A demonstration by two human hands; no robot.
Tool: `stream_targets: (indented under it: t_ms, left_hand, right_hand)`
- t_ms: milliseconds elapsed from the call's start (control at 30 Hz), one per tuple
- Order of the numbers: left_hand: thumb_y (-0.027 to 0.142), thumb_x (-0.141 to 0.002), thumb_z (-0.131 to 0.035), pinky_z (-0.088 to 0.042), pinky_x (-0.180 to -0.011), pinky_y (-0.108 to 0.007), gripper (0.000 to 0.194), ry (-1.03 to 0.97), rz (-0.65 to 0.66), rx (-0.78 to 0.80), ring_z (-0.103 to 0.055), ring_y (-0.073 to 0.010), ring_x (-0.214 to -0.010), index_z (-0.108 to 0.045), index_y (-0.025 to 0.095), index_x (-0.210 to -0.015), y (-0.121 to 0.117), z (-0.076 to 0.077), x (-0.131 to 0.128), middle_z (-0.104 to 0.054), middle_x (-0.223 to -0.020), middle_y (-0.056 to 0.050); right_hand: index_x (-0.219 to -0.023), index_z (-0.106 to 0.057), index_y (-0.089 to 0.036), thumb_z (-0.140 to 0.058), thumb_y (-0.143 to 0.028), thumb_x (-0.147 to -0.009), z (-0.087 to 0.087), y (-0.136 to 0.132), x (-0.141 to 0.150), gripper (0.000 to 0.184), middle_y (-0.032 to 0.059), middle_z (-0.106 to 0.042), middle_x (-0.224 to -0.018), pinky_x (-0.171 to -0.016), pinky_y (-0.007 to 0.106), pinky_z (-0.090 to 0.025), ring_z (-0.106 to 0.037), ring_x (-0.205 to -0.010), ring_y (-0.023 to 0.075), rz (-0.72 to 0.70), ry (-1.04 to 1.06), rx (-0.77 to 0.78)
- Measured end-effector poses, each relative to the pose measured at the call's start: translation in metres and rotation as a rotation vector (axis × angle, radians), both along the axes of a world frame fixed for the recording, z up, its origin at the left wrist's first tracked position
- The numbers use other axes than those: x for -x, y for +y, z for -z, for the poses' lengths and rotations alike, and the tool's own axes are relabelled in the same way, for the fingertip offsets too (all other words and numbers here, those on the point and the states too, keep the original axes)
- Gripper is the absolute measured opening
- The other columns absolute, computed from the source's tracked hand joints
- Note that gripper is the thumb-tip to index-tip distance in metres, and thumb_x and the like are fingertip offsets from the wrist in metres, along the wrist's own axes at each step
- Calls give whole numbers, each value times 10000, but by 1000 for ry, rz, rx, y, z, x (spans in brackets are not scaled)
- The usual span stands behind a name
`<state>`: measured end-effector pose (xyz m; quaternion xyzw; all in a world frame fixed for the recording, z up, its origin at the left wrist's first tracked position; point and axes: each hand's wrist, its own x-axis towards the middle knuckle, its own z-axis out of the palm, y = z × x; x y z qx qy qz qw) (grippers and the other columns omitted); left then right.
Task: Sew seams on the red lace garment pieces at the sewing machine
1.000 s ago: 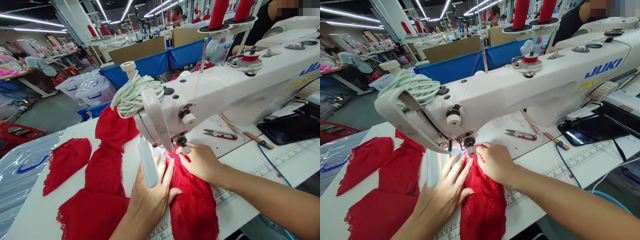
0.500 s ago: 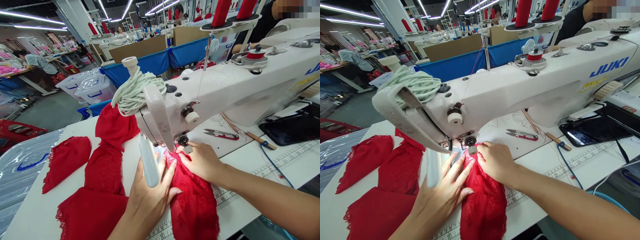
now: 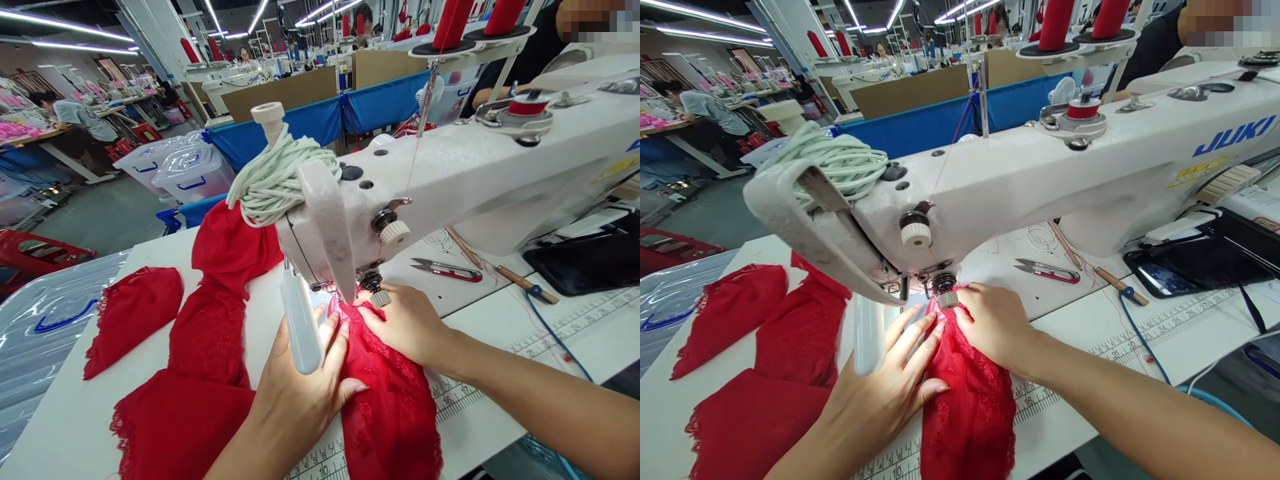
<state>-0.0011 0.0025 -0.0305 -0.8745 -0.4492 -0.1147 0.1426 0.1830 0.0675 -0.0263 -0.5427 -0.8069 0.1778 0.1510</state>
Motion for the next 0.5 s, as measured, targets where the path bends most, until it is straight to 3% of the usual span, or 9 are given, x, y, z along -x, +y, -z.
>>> stream_targets:
  t_ms: [200,367,500]
  left_hand:
    - [267,-927,-440,-456,-963,-427,259,-111,24,-4,-612,-256,-1051,-629,142,-1051,7,2,-7,-694,-1065,-87]
    - [93,-945,-290,-445,-952,-447,357,-214,25,76,-615,-195,-865,-621,184,-848,13,6,-9,-653,-838,-47]
    - [65,-930,-337,-497,-859,-361,300,-196,121,131,-601,-181,-879,-600,176,-839,13,5,-7,-628,-859,-46]
  right_hand:
    - [-760,-664,-218,-436,-112,-830,2,3,-2,261,-4,-668,-749,-604,244,-347,-563,-685,143,-26,113,48]
    - [-719,-691,-214,-437,-67,-768,1,2,0,297,9,-672,-763,-606,247,-353,-566,-691,142,-21,62,79]
    - [-691,-687,-215,-531,-194,-782,0,-2,5,183,0,-654,-726,-579,255,-325,-534,-645,134,13,64,44]
